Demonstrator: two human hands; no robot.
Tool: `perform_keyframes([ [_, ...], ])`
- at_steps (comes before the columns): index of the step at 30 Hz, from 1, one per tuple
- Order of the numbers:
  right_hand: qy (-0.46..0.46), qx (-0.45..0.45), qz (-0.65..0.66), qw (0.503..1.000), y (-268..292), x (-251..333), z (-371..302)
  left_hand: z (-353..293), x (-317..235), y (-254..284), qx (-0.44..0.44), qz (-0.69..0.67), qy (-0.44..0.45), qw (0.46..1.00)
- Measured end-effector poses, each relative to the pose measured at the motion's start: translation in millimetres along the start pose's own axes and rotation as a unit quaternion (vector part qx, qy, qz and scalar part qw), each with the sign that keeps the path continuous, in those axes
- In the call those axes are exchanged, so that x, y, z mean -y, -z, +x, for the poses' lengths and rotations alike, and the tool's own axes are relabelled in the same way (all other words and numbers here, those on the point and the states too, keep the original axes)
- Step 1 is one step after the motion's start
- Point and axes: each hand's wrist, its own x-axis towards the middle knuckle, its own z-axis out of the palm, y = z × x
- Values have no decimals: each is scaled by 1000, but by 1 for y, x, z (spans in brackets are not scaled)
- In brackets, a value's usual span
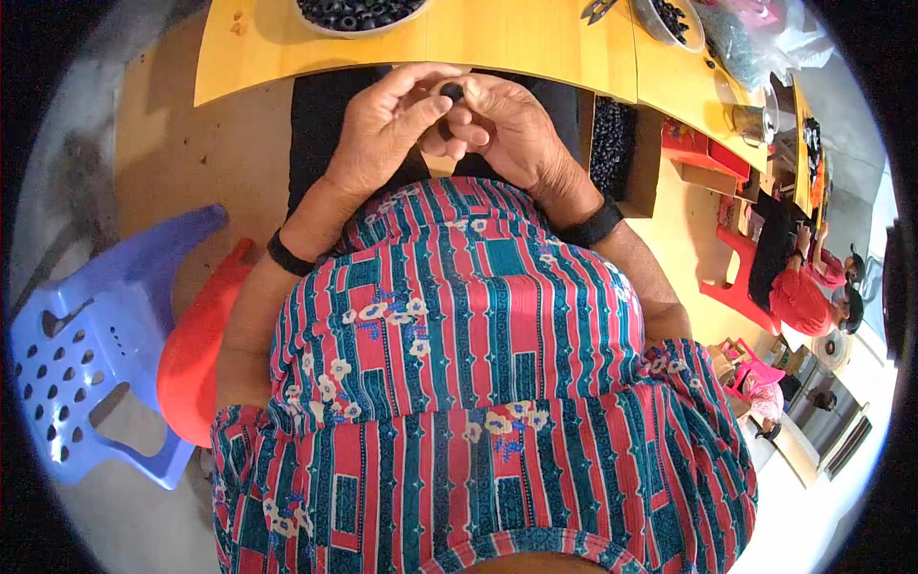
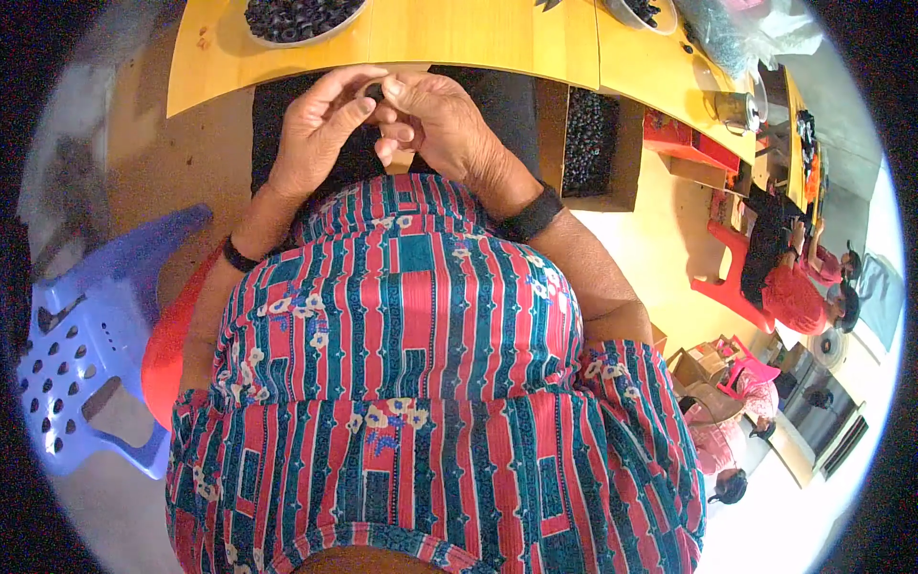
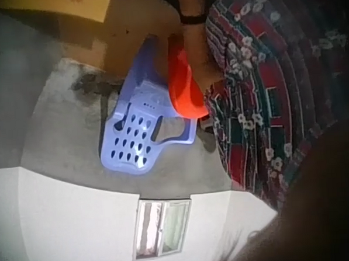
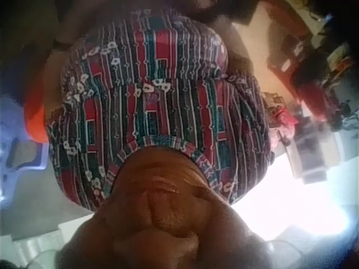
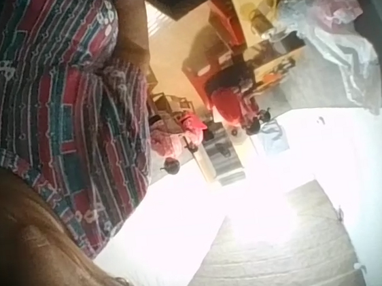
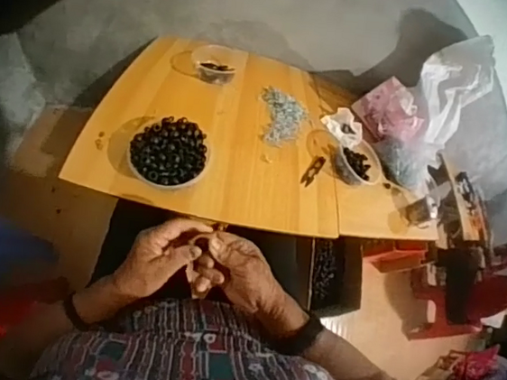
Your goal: The person assembles small black plastic rings by hand, inserting silver-colored components into them.
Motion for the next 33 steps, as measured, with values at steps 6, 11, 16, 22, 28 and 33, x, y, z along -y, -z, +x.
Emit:
perform_keyframes([
  [6, -48, -3, 93, 995, 4, -3, 0, -1, 4, 12, -18, 127, -31, 991],
  [11, -65, 31, 123, 990, 12, -5, 2, 1, 3, 9, -34, 119, -19, 992],
  [16, -74, 40, 127, 988, 14, -6, 2, 1, 1, 8, -40, 109, -13, 993],
  [22, -77, 39, 116, 990, 15, -7, 2, 1, -2, 7, -56, 167, -19, 984],
  [28, -84, -35, 49, 995, 5, -3, 1, 0, -1, 9, -60, 219, -34, 973],
  [33, -46, -76, -54, 995, 4, -7, 1, -1, 2, 12, -51, 203, 21, 978],
])
